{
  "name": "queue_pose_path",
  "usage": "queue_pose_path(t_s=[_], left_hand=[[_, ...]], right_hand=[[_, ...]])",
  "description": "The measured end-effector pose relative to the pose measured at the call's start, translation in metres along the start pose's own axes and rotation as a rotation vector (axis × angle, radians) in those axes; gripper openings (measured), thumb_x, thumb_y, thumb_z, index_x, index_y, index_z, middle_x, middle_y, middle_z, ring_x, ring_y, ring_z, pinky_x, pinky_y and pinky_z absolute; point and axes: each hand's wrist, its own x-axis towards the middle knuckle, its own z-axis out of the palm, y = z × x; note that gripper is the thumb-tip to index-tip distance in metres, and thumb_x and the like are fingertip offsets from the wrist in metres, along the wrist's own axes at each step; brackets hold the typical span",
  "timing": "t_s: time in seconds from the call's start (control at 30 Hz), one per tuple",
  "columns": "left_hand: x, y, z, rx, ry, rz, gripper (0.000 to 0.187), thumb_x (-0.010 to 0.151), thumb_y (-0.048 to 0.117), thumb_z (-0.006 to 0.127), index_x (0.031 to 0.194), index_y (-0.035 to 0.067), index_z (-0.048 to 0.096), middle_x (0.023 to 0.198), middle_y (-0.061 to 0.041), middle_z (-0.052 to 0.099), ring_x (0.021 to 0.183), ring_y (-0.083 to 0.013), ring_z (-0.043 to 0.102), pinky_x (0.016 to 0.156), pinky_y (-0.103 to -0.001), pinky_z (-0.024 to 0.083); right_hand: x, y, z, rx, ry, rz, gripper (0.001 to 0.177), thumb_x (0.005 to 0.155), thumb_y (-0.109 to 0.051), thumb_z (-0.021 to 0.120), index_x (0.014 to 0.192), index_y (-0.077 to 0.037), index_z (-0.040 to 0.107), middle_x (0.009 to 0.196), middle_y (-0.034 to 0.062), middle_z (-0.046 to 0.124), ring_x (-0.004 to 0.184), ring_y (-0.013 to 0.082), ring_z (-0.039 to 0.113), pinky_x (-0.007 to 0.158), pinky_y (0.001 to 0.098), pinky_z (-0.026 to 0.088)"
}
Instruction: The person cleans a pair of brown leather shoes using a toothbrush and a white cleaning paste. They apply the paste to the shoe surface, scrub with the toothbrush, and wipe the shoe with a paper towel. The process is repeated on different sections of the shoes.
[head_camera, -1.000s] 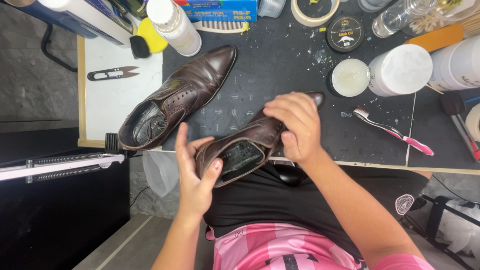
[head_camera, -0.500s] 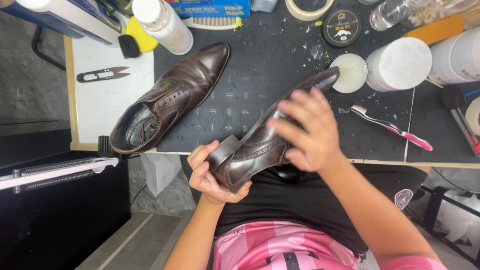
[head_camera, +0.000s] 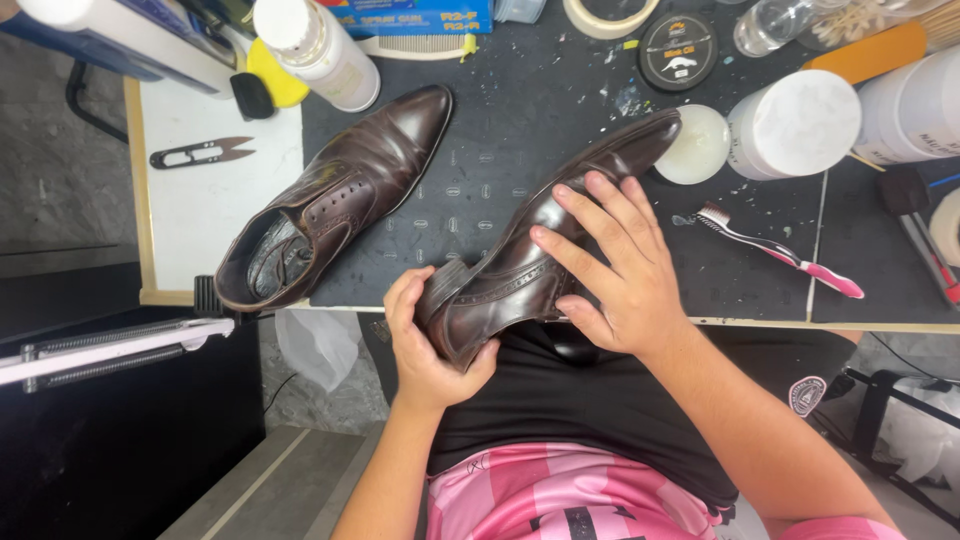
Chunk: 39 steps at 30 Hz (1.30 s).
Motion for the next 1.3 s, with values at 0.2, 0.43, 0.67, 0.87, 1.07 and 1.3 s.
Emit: queue_pose_path(t_s=[0.2, 0.43, 0.67, 0.87, 1.07, 1.3], left_hand=[[0.009, 0.015, -0.016, -0.134, -0.123, -0.199, 0.102, 0.076, 0.025, 0.082, 0.158, 0.001, 0.025, 0.14, -0.02, 0.059, 0.13, -0.0278, 0.063, 0.116, -0.038, 0.046], [-0.002, 0.003, -0.017, -0.858, 0.136, -0.663, 0.08, 0.09, 0.03, 0.066, 0.156, 0.002, 0.032, 0.138, -0.018, 0.057, 0.134, -0.0293, 0.055, 0.117, -0.042, 0.04], [-0.002, -0.002, -0.015, -0.971, 0.09, -0.819, 0.076, 0.09, 0.03, 0.061, 0.156, 0.002, 0.038, 0.144, -0.013, 0.053, 0.134, -0.0262, 0.051, 0.117, -0.044, 0.037], [0.003, -0.006, 0.005, -0.739, -0.024, -0.744, 0.084, 0.086, 0.023, 0.06, 0.16, 0.001, 0.029, 0.154, -0.015, 0.046, 0.14, -0.0275, 0.048, 0.119, -0.046, 0.038], [-0.008, -0.051, 0.01, -0.914, -0.144, -0.97, 0.087, 0.078, 0.02, 0.062, 0.158, 0.003, 0.031, 0.147, -0.02, 0.05, 0.13, -0.0325, 0.057, 0.103, -0.051, 0.051], [-0.025, -0.163, 0.018, -0.778, -0.412, -0.534, 0.087, 0.07, 0.005, 0.069, 0.151, -0.013, 0.042, 0.132, -0.029, 0.063, 0.124, -0.0361, 0.064, 0.109, -0.045, 0.05]], right_hand=[[-0.017, 0.013, -0.019, 0.006, 0.287, 0.19, 0.039, 0.106, -0.03, 0.055, 0.131, -0.001, 0.06, 0.14, 0.0218, 0.059, 0.129, 0.0366, 0.054, 0.116, 0.0469, 0.04], [-0.058, 0.045, -0.046, -0.069, 0.446, 0.357, 0.031, 0.102, -0.003, 0.065, 0.131, 0.003, 0.057, 0.131, 0.02, 0.062, 0.113, 0.0299, 0.062, 0.1, 0.0354, 0.052], [-0.112, 0.06, -0.068, -0.075, 0.575, 0.517, 0.039, 0.095, 0.01, 0.065, 0.132, 0.003, 0.054, 0.122, 0.0186, 0.064, 0.105, 0.0222, 0.064, 0.096, 0.033, 0.053], [-0.166, 0.08, -0.096, -0.097, 0.787, 0.64, 0.041, 0.097, 0.011, 0.066, 0.134, 0.002, 0.051, 0.121, 0.0151, 0.065, 0.103, 0.0153, 0.062, 0.097, 0.0299, 0.052], [-0.188, 0.123, -0.166, -0.362, 0.878, 0.781, 0.028, 0.1, 0.012, 0.071, 0.124, 0.003, 0.058, 0.1, 0.0168, 0.064, 0.086, 0.0185, 0.059, 0.081, 0.0311, 0.049], [-0.175, 0.261, -0.31, -0.312, 1.099, 0.781, 0.034, 0.087, 0.0, 0.07, 0.116, 0.002, 0.051, 0.092, 0.0054, 0.064, 0.071, 0.0098, 0.072, 0.054, 0.0234, 0.053]])
